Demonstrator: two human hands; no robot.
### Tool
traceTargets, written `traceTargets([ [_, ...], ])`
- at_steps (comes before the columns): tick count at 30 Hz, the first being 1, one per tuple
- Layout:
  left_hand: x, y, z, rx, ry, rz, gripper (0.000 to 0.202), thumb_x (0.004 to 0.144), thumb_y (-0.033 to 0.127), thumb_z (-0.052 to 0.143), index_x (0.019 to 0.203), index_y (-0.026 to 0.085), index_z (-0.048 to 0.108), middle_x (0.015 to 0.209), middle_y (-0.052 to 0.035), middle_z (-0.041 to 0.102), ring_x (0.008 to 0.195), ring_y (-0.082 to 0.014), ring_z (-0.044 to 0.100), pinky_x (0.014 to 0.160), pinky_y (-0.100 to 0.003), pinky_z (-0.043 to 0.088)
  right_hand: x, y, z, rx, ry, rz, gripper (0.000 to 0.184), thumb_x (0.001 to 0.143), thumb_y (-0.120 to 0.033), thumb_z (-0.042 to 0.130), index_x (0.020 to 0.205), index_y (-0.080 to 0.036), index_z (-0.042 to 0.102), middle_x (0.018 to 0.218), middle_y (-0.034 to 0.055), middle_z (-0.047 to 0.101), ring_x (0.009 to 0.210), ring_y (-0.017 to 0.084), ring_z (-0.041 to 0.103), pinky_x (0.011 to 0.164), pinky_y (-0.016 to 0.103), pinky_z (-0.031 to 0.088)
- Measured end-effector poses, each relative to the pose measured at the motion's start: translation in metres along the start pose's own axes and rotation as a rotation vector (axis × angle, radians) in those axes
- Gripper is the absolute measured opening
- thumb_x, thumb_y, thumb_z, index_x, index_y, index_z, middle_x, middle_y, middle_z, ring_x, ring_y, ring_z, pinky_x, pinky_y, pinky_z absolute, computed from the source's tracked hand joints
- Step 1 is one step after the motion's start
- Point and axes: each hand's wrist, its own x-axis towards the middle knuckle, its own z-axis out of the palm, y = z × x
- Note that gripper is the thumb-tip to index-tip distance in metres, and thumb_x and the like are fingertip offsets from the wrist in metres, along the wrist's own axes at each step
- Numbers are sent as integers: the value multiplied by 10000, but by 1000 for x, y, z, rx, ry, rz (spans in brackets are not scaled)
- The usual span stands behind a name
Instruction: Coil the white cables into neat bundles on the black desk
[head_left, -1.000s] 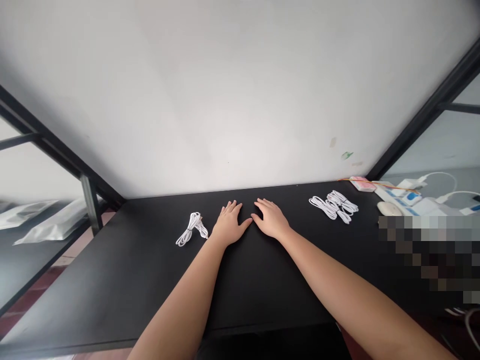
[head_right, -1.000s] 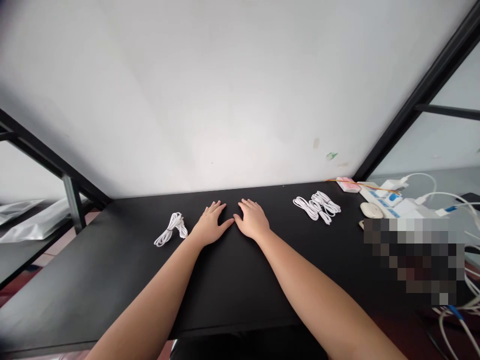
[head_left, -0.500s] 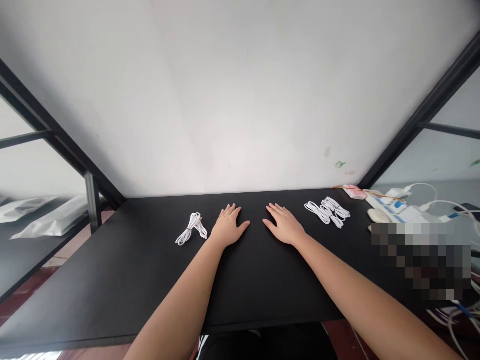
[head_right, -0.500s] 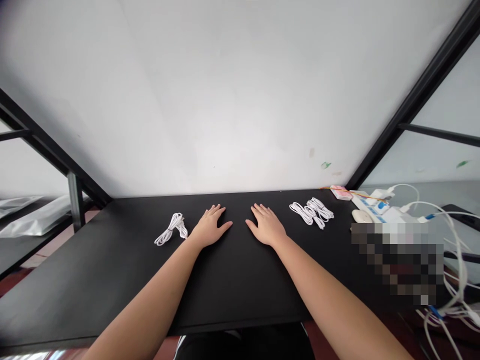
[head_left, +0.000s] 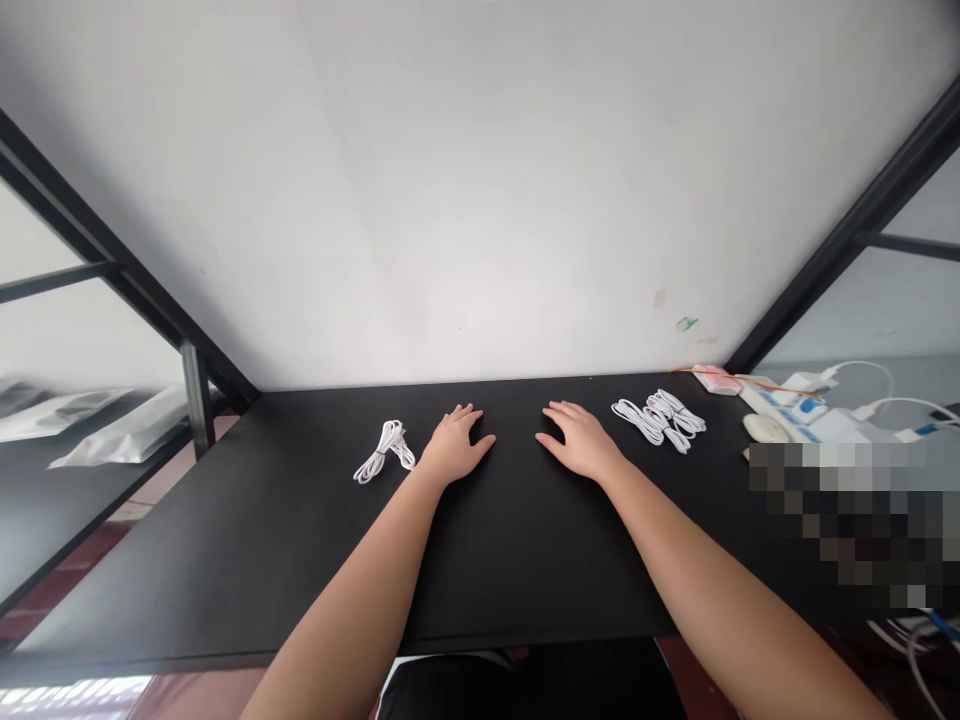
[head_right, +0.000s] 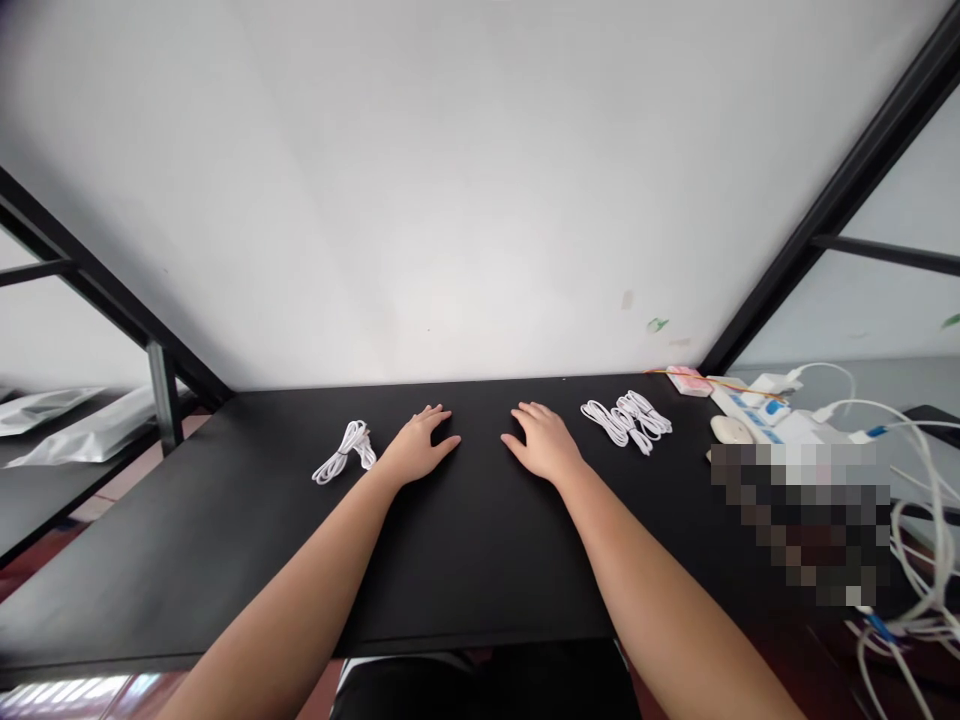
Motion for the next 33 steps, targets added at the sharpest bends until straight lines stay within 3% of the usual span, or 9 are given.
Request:
traceTargets([
  [8, 0, 0, -2, -5, -17, -12, 620, 906, 492, 573, 1431, 163, 546, 1581, -148, 424, 1515, -313, 302, 1239, -492, 236, -6, 38, -28, -201, 79, 280, 453, 895, -445, 602, 1276, -206, 646, 1359, 161, 600, 1261, 383, 494, 1005, 536, 409],
  [17, -1, -1, -2, -19, -24, -9, 647, 909, 503, 573, 1442, 137, 538, 1585, -153, 416, 1521, -310, 288, 1247, -474, 228, -10, 64, -38, -221, 83, 559, 409, 875, -451, 620, 1223, -239, 658, 1307, 155, 590, 1238, 398, 505, 975, 589, 398],
  [25, -1, -1, -2, -34, -25, -6, 643, 907, 500, 581, 1436, 137, 546, 1582, -158, 419, 1517, -322, 293, 1243, -491, 228, -7, 74, -29, -150, 189, 468, 403, 850, -284, 642, 1239, -179, 637, 1133, 133, 658, 1050, 296, 615, 895, 407, 467],
  [30, -2, 0, -3, -45, -20, -9, 638, 905, 492, 585, 1431, 132, 550, 1579, -167, 420, 1516, -327, 294, 1240, -489, 233, -5, 79, -22, -53, 272, 382, 363, 806, -246, 687, 1162, -177, 665, 1011, 97, 689, 983, 281, 635, 879, 405, 488],
  [33, -2, 0, -3, -43, -22, -5, 645, 905, 492, 585, 1433, 124, 549, 1578, -173, 420, 1514, -331, 297, 1240, -494, 230, -1, 72, -17, 127, 301, 284, 313, 799, -226, 687, 1108, -178, 685, 965, 76, 693, 872, 235, 646, 852, 393, 512],
])
